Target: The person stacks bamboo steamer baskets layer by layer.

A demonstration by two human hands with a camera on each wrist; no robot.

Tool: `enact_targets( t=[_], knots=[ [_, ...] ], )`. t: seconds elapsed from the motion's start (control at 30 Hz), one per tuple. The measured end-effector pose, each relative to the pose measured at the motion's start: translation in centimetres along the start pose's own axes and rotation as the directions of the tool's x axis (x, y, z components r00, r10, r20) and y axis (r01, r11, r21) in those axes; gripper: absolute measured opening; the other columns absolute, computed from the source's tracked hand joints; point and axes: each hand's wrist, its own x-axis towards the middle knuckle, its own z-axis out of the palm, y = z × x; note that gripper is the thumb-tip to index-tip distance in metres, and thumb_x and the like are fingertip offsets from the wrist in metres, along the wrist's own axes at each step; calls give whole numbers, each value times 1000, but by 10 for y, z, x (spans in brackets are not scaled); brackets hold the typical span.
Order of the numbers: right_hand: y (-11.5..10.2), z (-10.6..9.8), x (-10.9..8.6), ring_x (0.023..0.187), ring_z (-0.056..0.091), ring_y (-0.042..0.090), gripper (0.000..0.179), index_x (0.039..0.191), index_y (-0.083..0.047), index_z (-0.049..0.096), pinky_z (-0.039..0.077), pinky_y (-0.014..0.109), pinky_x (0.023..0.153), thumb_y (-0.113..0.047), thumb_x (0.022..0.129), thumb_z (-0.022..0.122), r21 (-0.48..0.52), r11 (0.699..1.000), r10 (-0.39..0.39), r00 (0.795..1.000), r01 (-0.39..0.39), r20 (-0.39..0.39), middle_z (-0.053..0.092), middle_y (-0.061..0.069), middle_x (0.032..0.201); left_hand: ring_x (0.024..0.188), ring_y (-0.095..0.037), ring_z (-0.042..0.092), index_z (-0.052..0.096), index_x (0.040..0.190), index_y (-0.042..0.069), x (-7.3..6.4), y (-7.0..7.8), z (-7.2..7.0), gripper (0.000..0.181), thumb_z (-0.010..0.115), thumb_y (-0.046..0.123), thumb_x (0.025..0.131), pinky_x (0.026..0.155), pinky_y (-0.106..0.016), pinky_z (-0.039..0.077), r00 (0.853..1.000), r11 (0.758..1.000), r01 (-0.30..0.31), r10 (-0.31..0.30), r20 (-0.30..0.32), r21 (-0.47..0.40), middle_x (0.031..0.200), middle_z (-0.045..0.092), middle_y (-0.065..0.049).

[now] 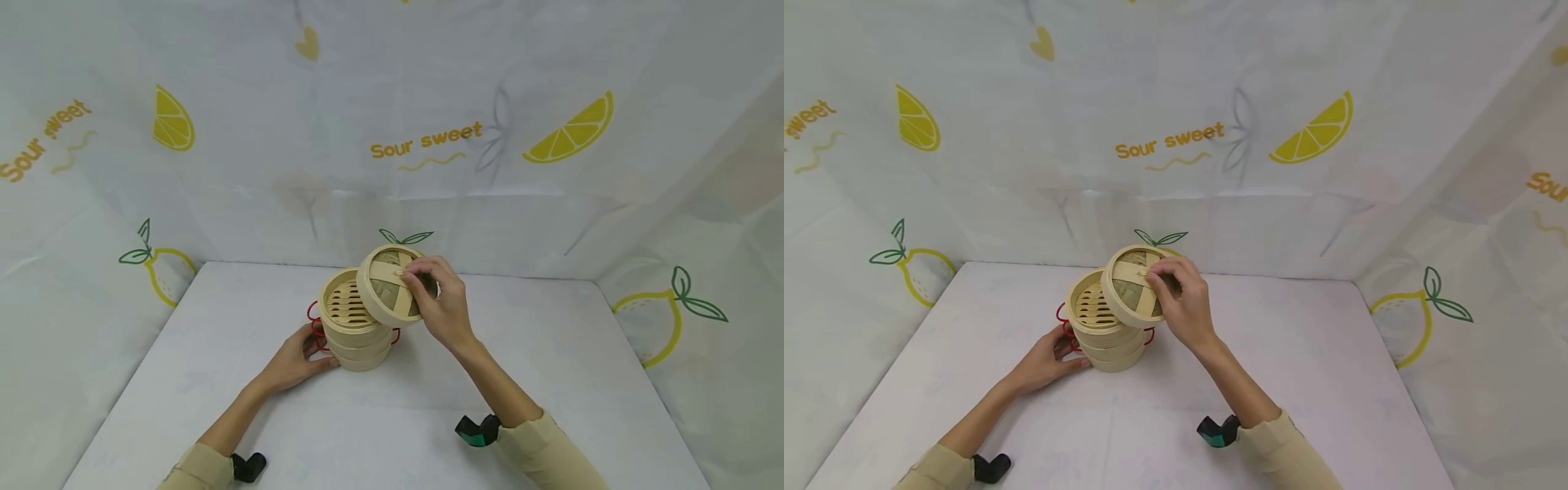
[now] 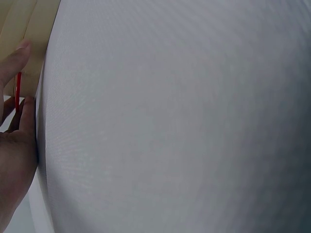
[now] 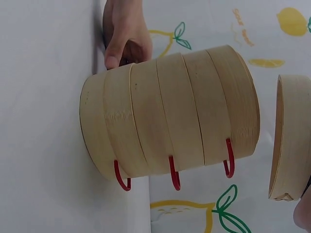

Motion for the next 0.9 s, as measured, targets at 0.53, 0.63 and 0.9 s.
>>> enact_targets(
  t=[0.53, 0.63, 0.9],
  knots=[
    [-8, 9, 3, 115, 70, 38, 8, 102, 6, 75, 55, 16, 116, 5, 95, 78, -10, 999, -34, 999, 34, 21, 73, 20, 110, 142, -38, 64, 51, 154, 1, -1, 1, 0, 80, 93, 21, 88, 123, -46, 54, 1000, 1000, -5, 5, -1, 7, 150, 63, -18],
    [-7, 11, 3, 114, 70, 35, 8, 102, 5, 75, 55, 16, 114, 4, 96, 78, -4, 1000, -28, 999, 28, 14, 73, 19, 110, 142, -38, 63, 51, 154, 1, -1, 1, 0, 80, 93, 20, 88, 123, -46, 54, 1000, 1000, -10, 10, 2, 0, 150, 63, -19],
    [-6, 19, 4, 113, 69, 33, 6, 102, 4, 77, 57, 15, 110, 4, 96, 78, 30, 999, -36, 999, 36, 25, 73, 19, 107, 142, -37, 63, 52, 152, 2, 0, -1, 0, 79, 94, 20, 88, 123, -43, 54, 1000, 1000, -21, 21, 3, -13, 150, 63, -17]
  ],
)
